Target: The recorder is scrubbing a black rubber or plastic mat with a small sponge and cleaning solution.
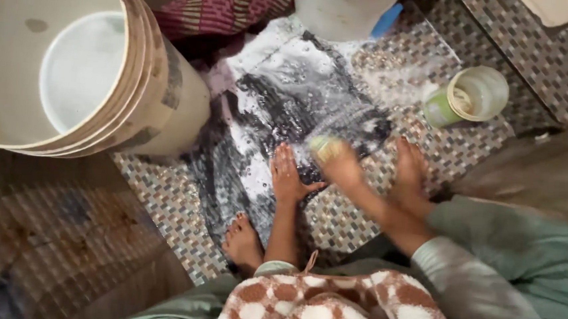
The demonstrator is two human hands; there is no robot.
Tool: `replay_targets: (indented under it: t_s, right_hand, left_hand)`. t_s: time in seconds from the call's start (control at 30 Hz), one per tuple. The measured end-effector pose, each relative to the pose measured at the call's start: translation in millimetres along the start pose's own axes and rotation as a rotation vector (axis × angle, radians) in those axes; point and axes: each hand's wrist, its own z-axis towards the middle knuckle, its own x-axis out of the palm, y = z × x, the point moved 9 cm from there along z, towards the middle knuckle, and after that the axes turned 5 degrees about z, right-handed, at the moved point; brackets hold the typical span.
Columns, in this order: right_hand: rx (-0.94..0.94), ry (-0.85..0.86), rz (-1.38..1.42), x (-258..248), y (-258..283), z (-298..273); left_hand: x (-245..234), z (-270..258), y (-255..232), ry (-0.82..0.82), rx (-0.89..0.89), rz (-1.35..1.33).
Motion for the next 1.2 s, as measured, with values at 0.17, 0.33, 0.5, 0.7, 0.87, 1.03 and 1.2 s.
replay_targets:
  t_s: [0.17, 0.33, 0.5, 0.7, 0.87, 1.03, 1.2]
  right_hand:
    - [0.067, -0.250, 0.367, -129.9, -67.0, -72.7]
    - [0.592, -0.318, 0.331, -141.7, -161.8, -61.5]
    - [0.497, 0.009, 0.365, -110.4, -64.3, -27.6]
    - [0.357, -0.298, 0.622, -127.8, -25.4, -53.2]
    - [0.542, -0.178, 0.399, -139.3, -133.2, -38.3]
    - [0.684, -0.202, 0.325, -125.4, -125.3, -32.6]
    - [-0.021, -0.252, 0.572, -141.1, -3.4, -64.9]
  left_hand:
    - [-13.6, -14.1, 6.0, 0.095, -0.022, -0.007]
    - [-17.8, -22.1, 13.0, 0.095, -0.088, -0.004]
    - [-23.5, -27.3, 10.6, 0.146, -0.126, 0.010]
    - [-12.2, -10.8, 18.9, 0.108, -0.151, 0.086]
    - [-27.0, -7.8, 18.2, 0.192, -0.175, -0.015]
    - [-30.8, 12.2, 31.8, 0.204, -0.175, -0.011]
    - [-29.7, 10.9, 51.7, 0.135, -0.137, 0.068]
